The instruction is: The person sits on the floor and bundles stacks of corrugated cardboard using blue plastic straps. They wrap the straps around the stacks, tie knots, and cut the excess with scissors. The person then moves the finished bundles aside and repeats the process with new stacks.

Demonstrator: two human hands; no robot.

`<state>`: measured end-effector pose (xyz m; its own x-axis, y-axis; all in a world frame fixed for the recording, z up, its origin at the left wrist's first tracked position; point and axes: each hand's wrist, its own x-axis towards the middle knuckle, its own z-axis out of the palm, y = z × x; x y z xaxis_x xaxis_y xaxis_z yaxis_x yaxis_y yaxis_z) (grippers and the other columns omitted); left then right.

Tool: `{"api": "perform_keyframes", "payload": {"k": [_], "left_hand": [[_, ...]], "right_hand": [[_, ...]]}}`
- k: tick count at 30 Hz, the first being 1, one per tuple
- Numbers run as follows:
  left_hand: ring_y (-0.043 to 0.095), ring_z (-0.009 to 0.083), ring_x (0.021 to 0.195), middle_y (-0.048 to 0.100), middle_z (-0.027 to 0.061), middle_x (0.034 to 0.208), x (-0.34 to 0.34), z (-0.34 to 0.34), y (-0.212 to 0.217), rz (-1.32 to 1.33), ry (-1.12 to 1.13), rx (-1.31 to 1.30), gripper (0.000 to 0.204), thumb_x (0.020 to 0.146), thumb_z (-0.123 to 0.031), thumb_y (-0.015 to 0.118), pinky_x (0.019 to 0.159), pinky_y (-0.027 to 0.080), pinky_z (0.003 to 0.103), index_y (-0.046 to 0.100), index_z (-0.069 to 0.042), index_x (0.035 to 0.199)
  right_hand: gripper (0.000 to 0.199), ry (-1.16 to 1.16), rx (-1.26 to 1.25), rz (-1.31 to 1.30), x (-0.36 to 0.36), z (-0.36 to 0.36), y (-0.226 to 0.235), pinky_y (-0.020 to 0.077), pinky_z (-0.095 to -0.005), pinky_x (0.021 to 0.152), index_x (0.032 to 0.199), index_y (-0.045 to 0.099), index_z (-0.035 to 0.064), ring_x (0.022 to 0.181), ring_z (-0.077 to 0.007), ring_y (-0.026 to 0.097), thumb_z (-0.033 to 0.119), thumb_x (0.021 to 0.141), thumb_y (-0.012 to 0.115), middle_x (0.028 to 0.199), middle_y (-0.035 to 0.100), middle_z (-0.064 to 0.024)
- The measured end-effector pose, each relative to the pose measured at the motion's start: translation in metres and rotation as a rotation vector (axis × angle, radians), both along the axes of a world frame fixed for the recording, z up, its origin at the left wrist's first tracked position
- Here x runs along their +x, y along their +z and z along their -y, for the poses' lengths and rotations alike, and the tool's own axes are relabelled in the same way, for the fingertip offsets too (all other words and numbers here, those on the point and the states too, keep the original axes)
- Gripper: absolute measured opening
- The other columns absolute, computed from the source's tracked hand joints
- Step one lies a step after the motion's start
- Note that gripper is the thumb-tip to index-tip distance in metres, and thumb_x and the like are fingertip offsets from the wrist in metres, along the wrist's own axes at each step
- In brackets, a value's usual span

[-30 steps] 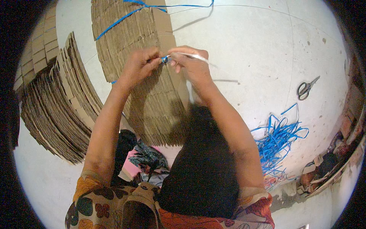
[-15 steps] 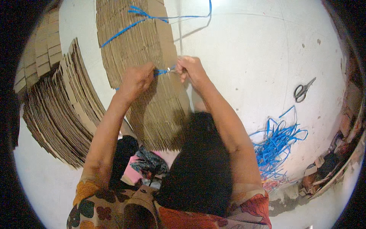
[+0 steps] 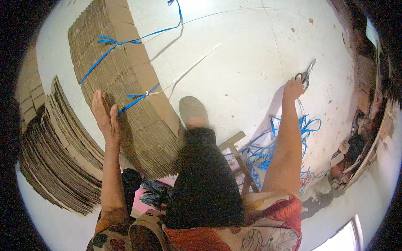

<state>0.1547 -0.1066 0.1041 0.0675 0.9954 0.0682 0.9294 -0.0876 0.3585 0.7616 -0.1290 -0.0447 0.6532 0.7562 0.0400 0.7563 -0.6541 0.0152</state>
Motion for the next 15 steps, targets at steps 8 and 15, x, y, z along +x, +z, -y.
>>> {"api": "perform_keyframes", "payload": {"k": [8, 15], "left_hand": [[0.011, 0.0338, 0.138, 0.017, 0.0183, 0.148, 0.022, -0.005, -0.029, -0.219, -0.017, -0.157, 0.073, 0.086, -0.039, 0.048, 0.111, 0.007, 0.046, 0.017, -0.001, 0.142], [0.012, 0.0319, 0.138, 0.018, 0.0173, 0.148, 0.020, -0.004, -0.026, -0.241, -0.003, -0.150, 0.070, 0.088, -0.037, 0.045, 0.111, 0.006, 0.045, 0.018, -0.002, 0.142]], "right_hand": [[0.030, -0.098, -0.048, 0.060, 0.026, 0.018, -0.006, 0.0500, -0.0461, 0.074, 0.101, 0.057, 0.0004, 0.085, -0.0390, 0.061, 0.017, 0.076, 0.056, 0.092, 0.062, -0.0210], [0.024, -0.214, 0.055, 0.065, 0.029, -0.001, -0.029, 0.0488, -0.0446, 0.074, 0.086, 0.062, -0.0030, 0.081, -0.0371, 0.063, 0.016, 0.072, 0.059, 0.084, 0.064, -0.0210]]}}
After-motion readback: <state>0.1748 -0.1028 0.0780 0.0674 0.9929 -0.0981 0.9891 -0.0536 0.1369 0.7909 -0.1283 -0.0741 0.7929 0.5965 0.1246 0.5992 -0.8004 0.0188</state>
